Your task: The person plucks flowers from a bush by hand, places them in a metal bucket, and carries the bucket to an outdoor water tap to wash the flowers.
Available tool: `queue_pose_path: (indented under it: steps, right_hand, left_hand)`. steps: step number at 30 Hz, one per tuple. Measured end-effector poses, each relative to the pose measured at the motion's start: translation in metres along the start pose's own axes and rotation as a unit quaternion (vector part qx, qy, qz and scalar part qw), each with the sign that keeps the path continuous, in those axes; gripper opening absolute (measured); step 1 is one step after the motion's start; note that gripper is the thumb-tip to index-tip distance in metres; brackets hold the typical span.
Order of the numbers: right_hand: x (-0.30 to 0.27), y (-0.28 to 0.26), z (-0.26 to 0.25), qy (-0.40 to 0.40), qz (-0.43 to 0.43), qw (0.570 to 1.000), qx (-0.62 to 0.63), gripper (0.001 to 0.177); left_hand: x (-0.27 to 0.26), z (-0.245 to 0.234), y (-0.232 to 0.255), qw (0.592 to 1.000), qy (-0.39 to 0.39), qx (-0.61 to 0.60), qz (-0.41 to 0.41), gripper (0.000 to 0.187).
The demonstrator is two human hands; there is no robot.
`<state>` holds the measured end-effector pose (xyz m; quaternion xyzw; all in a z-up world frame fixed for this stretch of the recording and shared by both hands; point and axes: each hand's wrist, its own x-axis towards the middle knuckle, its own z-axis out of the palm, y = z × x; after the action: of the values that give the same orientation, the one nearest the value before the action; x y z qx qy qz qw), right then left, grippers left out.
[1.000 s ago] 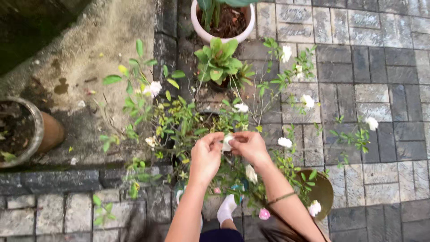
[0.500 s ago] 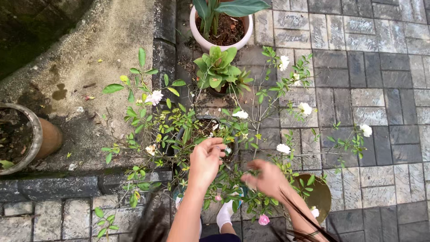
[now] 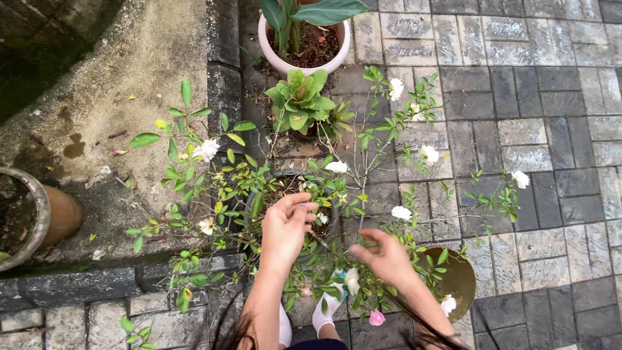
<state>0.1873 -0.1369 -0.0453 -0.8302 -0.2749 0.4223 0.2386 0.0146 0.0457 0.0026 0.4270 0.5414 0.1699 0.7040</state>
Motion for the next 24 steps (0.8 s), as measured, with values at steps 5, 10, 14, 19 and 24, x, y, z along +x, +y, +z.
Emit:
queue_pose_path:
  steps: [5,10,14,19,24]
  right_hand:
    - [-0.011,-0.011,0.020,-0.161,-0.175,0.971,-0.018,0.062]
    - [-0.015,-0.012,0.017,-0.127,0.167,0.971,0.118,0.032]
    - [-0.010,0.003,0.002,-0.086,0.169,0.959,0.209,0.032]
    - [-0.004,-0.003,-0.006,-0.051,0.139,0.978,0.146,0.022]
    - [-0.012,-0.050,-0.010,-0.002,0.115,0.993,0.015,0.020]
  left_hand:
    - [-0.004,0.002,0.008,1.000,-0.006,-0.012,0.014,0.031]
    - [-0.012,-0.011,0.017,1.000,0.016,0.007,-0.016,0.033]
    - [-0.010,-0.020,0.019,1.000,0.014,0.009,-0.013,0.033]
    - [-0.010,-0.033,0.016,1.000,0.030,-0.006,-0.007,0.032]
    - [-0.017,-0.056,0.016,0.998,0.030,-0.035,0.046,0.030]
